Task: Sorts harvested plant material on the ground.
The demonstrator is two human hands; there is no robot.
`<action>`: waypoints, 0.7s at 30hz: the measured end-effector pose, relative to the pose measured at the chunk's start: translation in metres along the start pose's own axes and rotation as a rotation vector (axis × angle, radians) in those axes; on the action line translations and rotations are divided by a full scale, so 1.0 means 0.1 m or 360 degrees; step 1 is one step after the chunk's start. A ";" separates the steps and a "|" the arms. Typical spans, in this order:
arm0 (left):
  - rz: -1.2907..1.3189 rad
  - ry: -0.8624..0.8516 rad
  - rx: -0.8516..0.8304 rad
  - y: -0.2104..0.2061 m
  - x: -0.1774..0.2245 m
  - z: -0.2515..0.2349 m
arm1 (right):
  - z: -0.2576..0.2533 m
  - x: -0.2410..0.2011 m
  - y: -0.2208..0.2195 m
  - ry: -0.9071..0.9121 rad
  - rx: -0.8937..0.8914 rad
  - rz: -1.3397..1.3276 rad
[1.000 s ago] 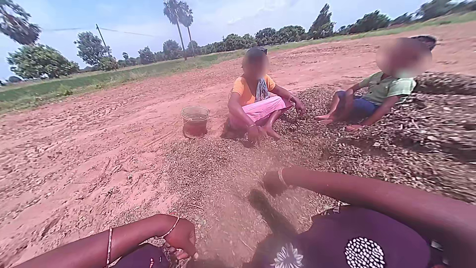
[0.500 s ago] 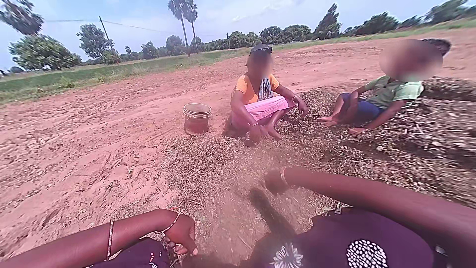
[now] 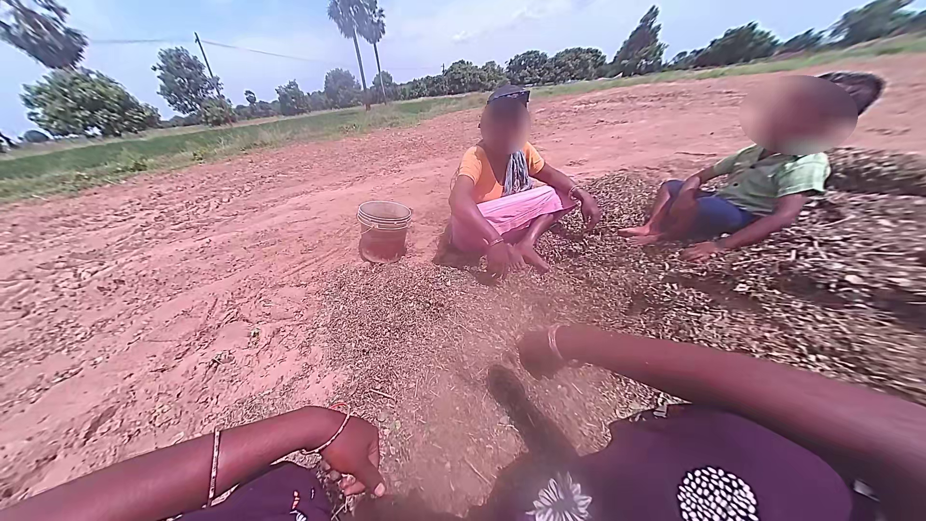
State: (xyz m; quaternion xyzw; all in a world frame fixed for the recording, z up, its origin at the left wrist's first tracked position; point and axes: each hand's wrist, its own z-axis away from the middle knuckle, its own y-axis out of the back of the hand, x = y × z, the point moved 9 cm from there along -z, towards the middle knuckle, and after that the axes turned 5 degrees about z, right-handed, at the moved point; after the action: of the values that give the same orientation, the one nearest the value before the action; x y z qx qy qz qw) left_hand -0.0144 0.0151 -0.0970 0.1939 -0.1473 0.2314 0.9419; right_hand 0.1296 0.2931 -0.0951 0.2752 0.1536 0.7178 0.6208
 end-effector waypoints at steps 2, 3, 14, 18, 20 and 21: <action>-0.0004 -0.0008 0.0004 0.00 -0.03 -0.02 | -0.01 0.01 0.00 -0.0006 0.0002 -0.0013; -0.0005 -0.0015 0.0002 0.00 -0.03 -0.02 | -0.02 0.01 -0.01 -0.0010 0.0002 -0.0016; 0.1484 -0.1009 0.0058 0.28 0.40 0.24 | 0.05 0.04 0.06 0.0044 0.0245 -0.0517; 0.2287 -0.1805 0.0382 0.87 0.40 0.60 | 0.40 0.19 0.43 0.0590 0.1107 -0.2606; 0.2385 -0.2061 0.0530 1.07 0.38 0.85 | 0.54 0.39 0.58 0.0732 0.1418 -0.3062; 0.2403 -0.2128 0.0577 1.13 0.37 0.93 | 0.59 0.47 0.61 0.0750 0.1544 -0.3178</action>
State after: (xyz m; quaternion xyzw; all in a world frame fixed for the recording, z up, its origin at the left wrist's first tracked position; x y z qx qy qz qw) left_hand -0.0556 0.0813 0.0322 0.2793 -0.6888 0.6274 0.2322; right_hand 0.1118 0.3210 -0.0039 0.0991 0.6794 -0.1997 0.6991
